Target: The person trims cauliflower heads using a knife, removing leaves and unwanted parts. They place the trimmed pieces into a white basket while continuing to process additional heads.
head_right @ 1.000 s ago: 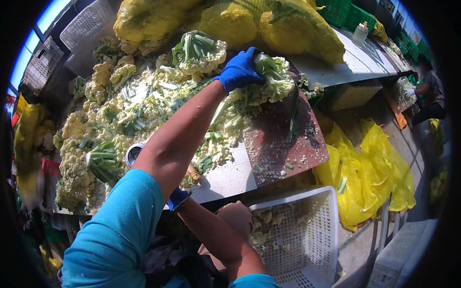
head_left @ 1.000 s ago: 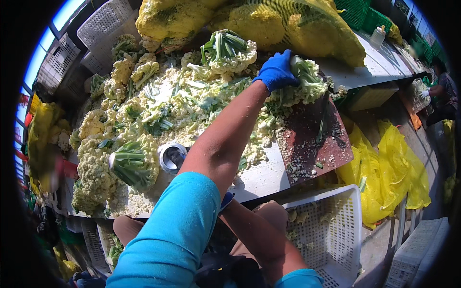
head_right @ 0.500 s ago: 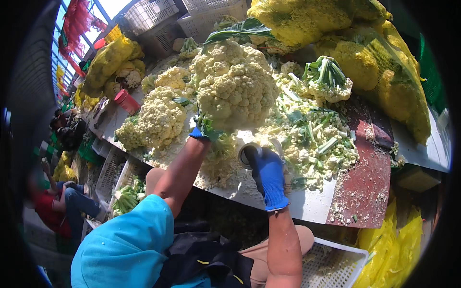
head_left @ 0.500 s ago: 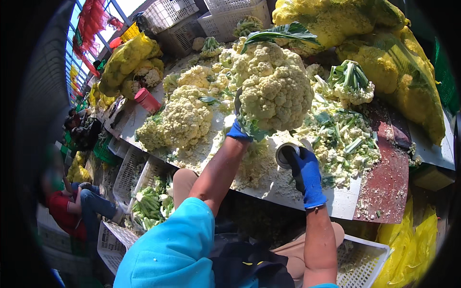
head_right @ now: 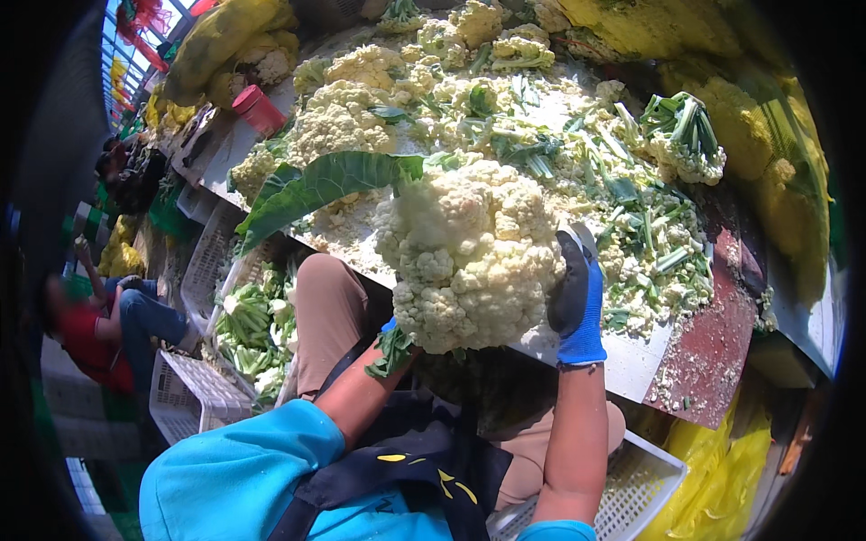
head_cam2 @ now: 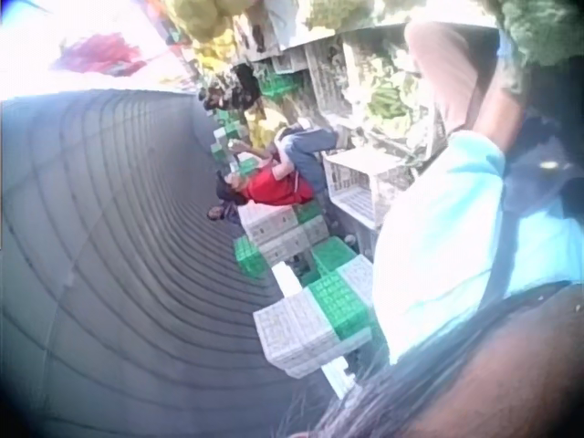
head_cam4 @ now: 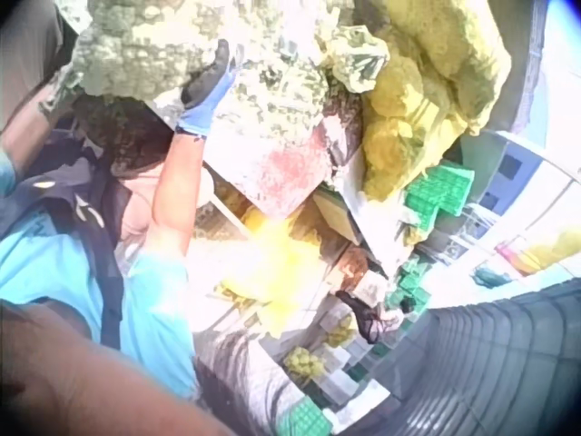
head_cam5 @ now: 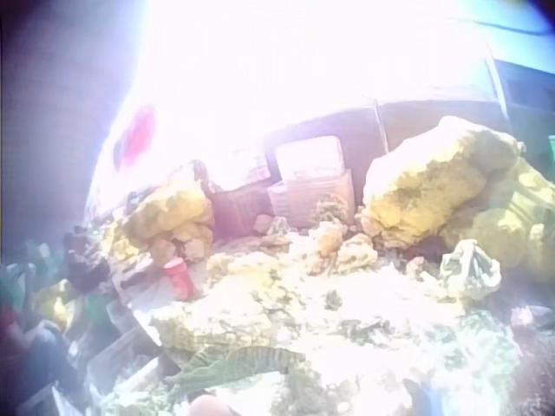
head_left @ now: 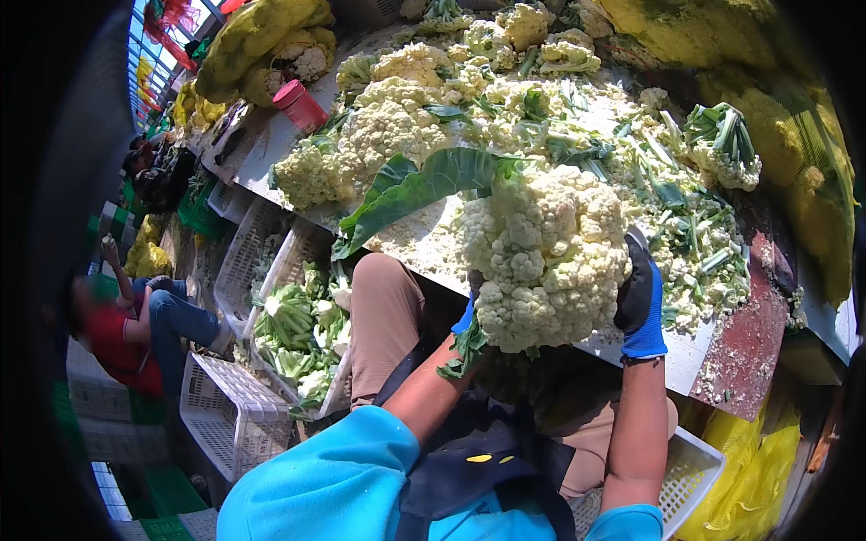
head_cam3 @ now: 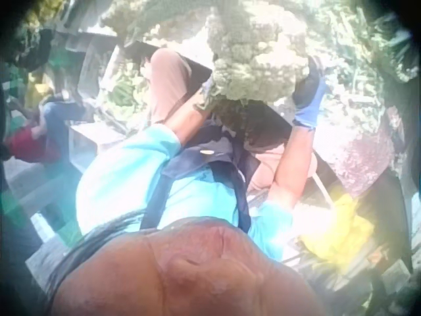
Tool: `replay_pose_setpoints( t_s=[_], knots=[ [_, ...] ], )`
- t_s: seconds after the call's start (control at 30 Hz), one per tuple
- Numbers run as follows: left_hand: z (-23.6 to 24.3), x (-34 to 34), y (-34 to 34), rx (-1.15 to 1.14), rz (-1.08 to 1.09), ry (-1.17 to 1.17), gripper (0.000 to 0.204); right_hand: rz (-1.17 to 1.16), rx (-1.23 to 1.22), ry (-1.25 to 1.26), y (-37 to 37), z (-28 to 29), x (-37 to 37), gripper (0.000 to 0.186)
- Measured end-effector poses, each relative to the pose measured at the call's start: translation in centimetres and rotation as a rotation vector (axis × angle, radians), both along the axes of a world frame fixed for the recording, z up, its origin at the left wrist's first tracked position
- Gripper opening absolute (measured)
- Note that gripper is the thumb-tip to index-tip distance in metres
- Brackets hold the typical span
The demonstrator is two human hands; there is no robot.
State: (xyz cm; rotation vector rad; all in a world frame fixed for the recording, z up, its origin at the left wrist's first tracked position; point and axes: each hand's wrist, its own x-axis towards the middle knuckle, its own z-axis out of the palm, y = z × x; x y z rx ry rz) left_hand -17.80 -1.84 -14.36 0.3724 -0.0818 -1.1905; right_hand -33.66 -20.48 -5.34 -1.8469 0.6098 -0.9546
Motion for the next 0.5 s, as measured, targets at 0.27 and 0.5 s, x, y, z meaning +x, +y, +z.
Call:
replay_pose_setpoints(
  t_s=[0.27, 0.5],
  knots=[
    [-1.3, 11.2, -4.6, -0.1, 0.128, -0.164, 0.048, -0.017, 1.281, -0.399, 3.7, 2.7, 2.6, 0.038],
    [5.5, 20.5, -12.3, -0.02, 0.157, -0.538, 0.048, 0.078, 0.24, -0.222, 1.8, -1.2, 1.4, 0.038]
  ],
)
